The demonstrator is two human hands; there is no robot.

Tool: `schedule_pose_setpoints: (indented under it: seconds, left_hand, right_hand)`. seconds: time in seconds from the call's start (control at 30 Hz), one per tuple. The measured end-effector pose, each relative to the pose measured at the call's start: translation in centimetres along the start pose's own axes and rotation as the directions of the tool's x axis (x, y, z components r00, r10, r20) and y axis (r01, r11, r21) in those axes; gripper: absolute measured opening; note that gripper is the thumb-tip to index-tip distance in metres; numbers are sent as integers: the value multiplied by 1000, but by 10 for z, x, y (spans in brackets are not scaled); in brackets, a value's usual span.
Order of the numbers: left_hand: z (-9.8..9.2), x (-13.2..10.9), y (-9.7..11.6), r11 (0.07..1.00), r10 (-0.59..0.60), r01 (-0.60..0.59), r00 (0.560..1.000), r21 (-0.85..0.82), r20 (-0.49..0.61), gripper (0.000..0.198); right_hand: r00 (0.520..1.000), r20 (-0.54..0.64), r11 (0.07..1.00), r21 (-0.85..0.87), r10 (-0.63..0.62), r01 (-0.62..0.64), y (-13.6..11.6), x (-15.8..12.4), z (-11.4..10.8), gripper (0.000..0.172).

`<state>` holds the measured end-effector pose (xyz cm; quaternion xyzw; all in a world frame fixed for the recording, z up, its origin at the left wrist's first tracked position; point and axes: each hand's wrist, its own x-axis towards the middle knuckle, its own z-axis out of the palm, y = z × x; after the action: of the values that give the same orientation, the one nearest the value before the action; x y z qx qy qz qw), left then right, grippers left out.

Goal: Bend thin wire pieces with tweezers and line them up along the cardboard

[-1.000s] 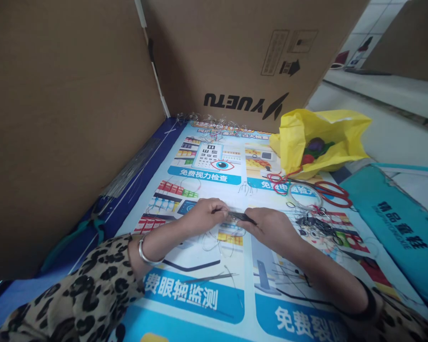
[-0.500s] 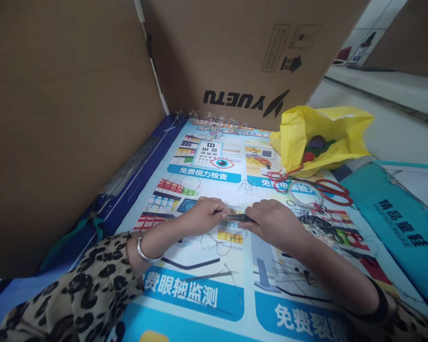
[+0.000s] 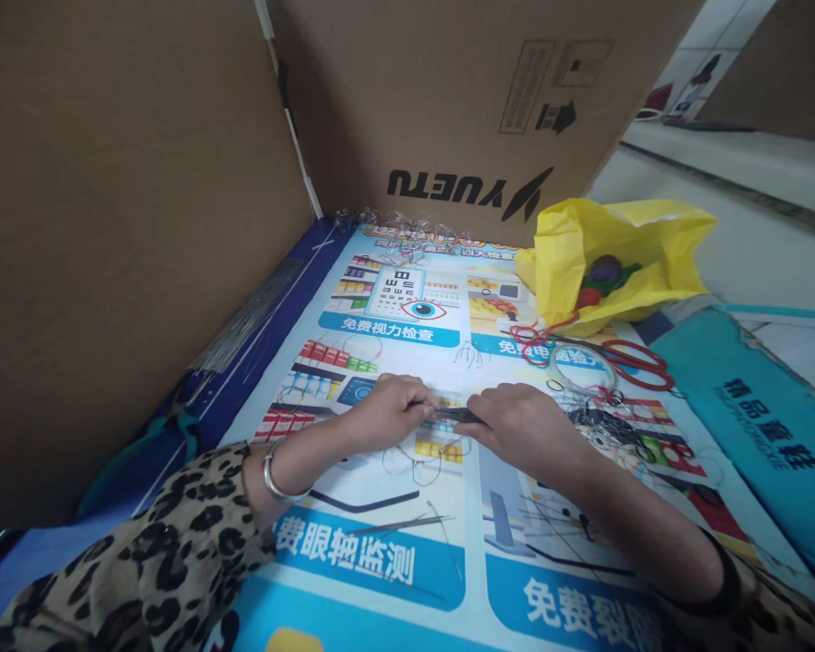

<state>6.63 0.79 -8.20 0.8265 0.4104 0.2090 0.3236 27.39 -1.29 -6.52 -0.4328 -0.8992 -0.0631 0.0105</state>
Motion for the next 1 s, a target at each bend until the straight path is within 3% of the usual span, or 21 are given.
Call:
schedule_pose_setpoints:
  seconds: [1.0]
  left_hand:
    - [2,-2,2,991,26,-27,1000,128,10,22]
  right_hand:
    - [996,71,998,-35,53,-51,-5,1,-4,32]
